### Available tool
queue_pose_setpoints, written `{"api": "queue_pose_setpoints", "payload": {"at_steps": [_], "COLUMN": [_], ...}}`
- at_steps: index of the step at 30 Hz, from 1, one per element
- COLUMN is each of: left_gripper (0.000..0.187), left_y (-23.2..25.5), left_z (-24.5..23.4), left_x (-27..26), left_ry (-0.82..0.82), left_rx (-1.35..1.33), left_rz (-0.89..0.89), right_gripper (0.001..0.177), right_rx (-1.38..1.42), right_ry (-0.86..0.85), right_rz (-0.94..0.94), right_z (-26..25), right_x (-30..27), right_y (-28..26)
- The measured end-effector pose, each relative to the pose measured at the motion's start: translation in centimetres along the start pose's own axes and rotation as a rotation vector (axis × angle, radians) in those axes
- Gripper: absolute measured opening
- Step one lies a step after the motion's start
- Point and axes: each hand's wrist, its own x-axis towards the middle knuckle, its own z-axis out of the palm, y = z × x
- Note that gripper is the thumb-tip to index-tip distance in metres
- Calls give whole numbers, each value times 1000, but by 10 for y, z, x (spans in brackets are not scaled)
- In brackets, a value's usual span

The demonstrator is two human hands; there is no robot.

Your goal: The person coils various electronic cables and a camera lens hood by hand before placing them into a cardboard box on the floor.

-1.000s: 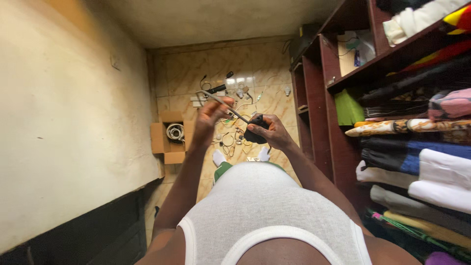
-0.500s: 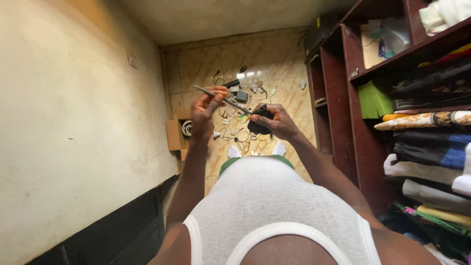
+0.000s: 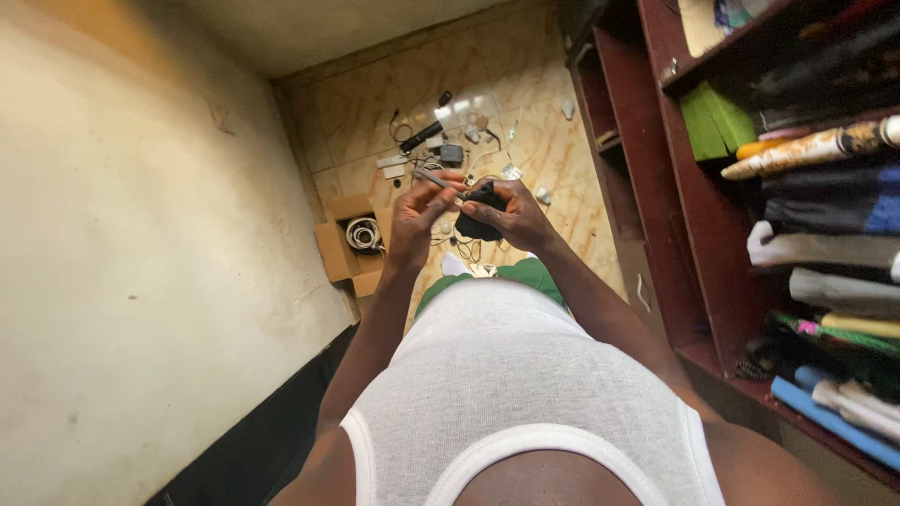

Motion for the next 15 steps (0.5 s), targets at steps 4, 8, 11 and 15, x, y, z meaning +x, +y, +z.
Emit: {"api": "queue_pose_setpoints", "payload": {"at_steps": [4, 8, 11, 15], "left_gripper": [16, 21, 22, 21], "left_y": [8, 14, 7, -19], "left_z": [-6, 9, 31, 68], "left_x": [18, 19, 22, 19], "left_ry": [121, 101, 47, -93], "left_rx": [-118, -48, -48, 1], "left_rz": [56, 34, -47, -111], "right_gripper": [28, 29, 29, 30], "right_rx": [-34, 34, 48, 45], "right_ry": [12, -4, 9, 25], "right_rz": [37, 43, 35, 1], "right_z": [-15, -32, -49, -73], "right_x": [-14, -31, -41, -51], "right_y": [-4, -6, -5, -3]}}
